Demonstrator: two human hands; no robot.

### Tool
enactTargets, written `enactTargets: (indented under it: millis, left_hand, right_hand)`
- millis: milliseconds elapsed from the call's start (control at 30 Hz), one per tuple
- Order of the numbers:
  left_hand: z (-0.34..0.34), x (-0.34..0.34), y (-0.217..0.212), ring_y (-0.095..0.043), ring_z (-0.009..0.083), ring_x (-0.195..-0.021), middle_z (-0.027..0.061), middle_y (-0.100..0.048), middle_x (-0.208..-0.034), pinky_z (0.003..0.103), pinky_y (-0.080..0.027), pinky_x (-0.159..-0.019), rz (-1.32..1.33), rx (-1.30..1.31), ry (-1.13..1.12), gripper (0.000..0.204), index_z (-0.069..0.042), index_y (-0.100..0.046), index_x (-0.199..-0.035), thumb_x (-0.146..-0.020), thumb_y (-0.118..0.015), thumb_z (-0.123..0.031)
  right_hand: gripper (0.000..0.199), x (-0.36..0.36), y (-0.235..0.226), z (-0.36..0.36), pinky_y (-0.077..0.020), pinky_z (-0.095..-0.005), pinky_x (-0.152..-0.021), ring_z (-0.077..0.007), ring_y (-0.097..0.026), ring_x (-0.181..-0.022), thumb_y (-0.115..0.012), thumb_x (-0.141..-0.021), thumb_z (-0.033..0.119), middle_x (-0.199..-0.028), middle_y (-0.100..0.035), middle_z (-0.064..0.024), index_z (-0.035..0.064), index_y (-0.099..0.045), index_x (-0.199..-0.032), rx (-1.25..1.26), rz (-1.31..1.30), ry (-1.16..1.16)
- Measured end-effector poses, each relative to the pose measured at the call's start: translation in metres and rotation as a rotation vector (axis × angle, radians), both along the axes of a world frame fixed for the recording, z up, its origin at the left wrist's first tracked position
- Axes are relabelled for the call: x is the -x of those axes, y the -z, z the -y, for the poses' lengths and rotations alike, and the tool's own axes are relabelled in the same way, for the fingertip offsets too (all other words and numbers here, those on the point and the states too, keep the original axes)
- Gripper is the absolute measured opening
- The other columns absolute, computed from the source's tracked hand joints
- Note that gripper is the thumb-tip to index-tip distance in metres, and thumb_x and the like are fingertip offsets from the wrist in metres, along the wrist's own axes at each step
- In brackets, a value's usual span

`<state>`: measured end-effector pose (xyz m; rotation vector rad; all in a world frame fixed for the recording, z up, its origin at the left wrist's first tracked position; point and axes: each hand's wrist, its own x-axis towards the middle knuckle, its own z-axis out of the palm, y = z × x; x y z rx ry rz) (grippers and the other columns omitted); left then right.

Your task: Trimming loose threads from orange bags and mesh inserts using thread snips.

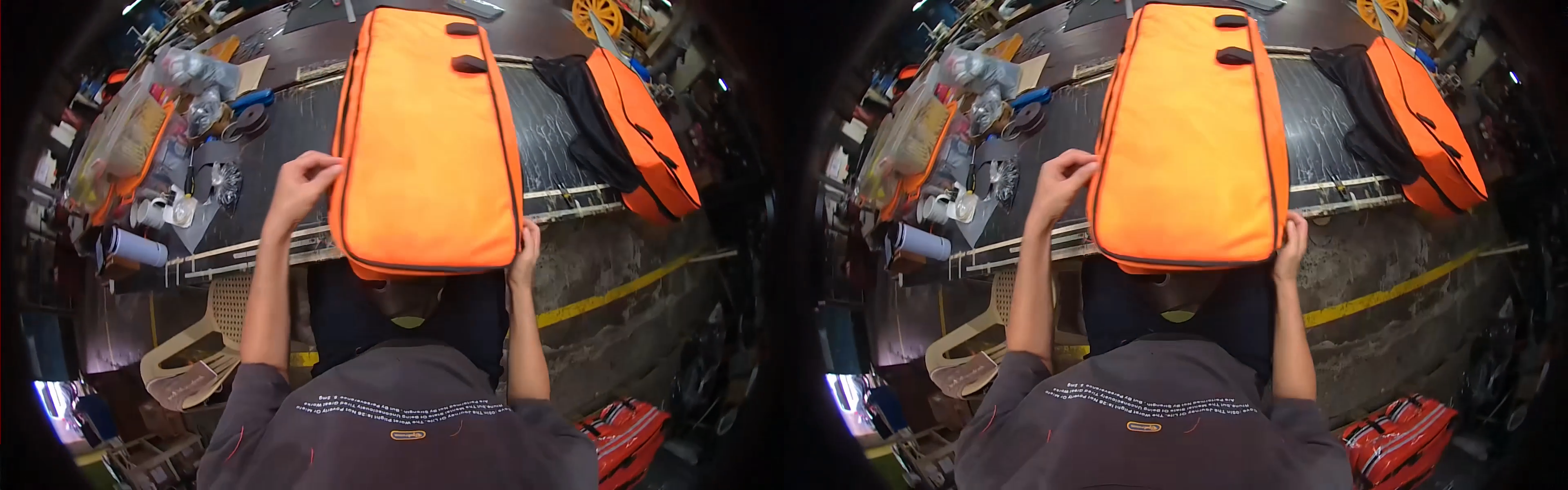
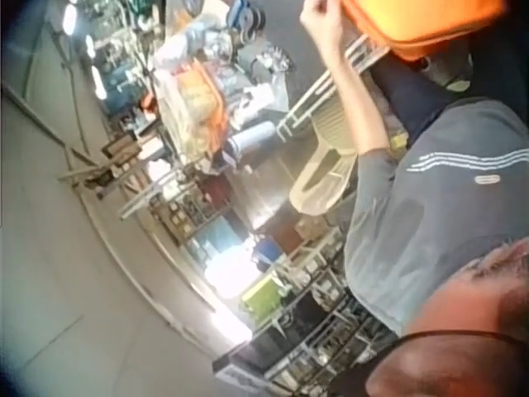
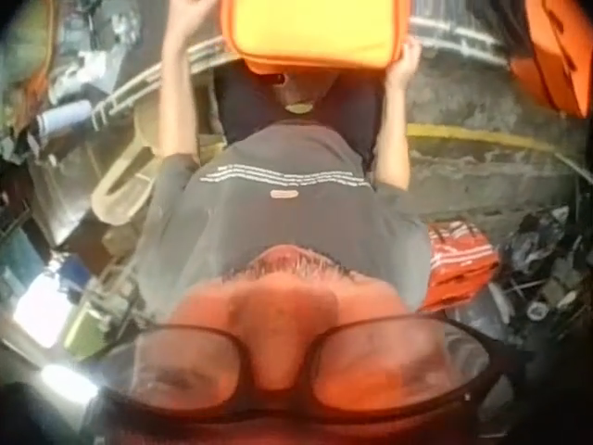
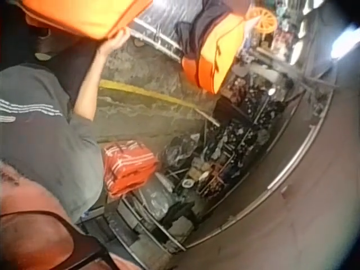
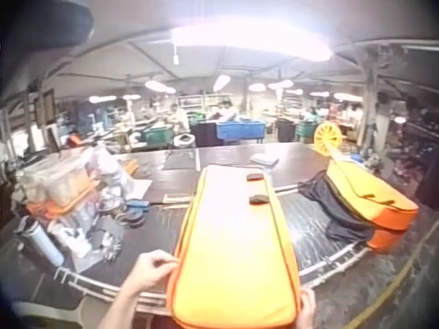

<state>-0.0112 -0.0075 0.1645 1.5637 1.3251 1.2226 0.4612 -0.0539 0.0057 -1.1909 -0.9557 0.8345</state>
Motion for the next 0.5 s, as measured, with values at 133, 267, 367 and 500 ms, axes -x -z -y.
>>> enactTargets:
  millis: [133,267,367,500]
  left_hand:
    - [-0.001,-0.031,-0.006,-0.061,0.002,-0.074,-0.005,-0.072,-0.085,0.022,-0.048,-0.067,0.067,0.129,0.097,0.013,0.0,-0.079,-0.106,-0.105,-0.077,-0.013]
    - [0.012,-0.035,-0.012,-0.06,0.0039,-0.076,-0.0024,-0.07,-0.083,0.025,-0.048,-0.068,-0.034,0.05,0.066,0.012,0.0,-0.077,-0.105,-0.105,-0.074,-0.011]
    - [0.023,-0.05,-0.028,-0.06,0.0049,-0.077,-0.0004,-0.071,-0.085,0.026,-0.048,-0.07,-0.082,-0.039,0.041,0.011,0.0,-0.077,-0.108,-0.104,-0.074,-0.01]
    - [0.053,-0.048,-0.033,-0.06,0.0041,-0.081,-0.0015,-0.072,-0.089,0.024,-0.048,-0.072,0.015,-0.004,-0.028,0.011,0.001,-0.077,-0.109,-0.105,-0.072,-0.009]
  right_hand:
    - [0.009,-0.058,-0.004,-0.016,-0.0556,-0.0368,-0.09,-0.0249,-0.07,-0.104,-0.072,-0.1,0.004,-0.112,-0.072,-0.0112,0.0022,-0.076,-0.107,-0.188,0.572,0.197]
    - [0.035,-0.1,-0.041,-0.051,-0.0489,-0.052,-0.112,-0.0366,-0.062,-0.131,-0.07,-0.103,0.023,-0.143,-0.07,-0.0089,0.0092,-0.074,-0.134,0.017,1.146,0.416]
    - [0.05,-0.146,-0.019,-0.068,-0.0462,-0.0554,-0.117,-0.0369,-0.053,-0.145,-0.068,-0.104,0.032,-0.156,-0.063,-0.0067,0.0134,-0.068,-0.15,0.308,1.28,0.421]
    - [0.041,-0.135,-0.023,-0.085,-0.0519,-0.0553,-0.11,-0.0367,-0.058,-0.138,-0.067,-0.106,0.035,-0.151,-0.066,-0.0068,0.0136,-0.074,-0.139,0.404,1.357,0.368]
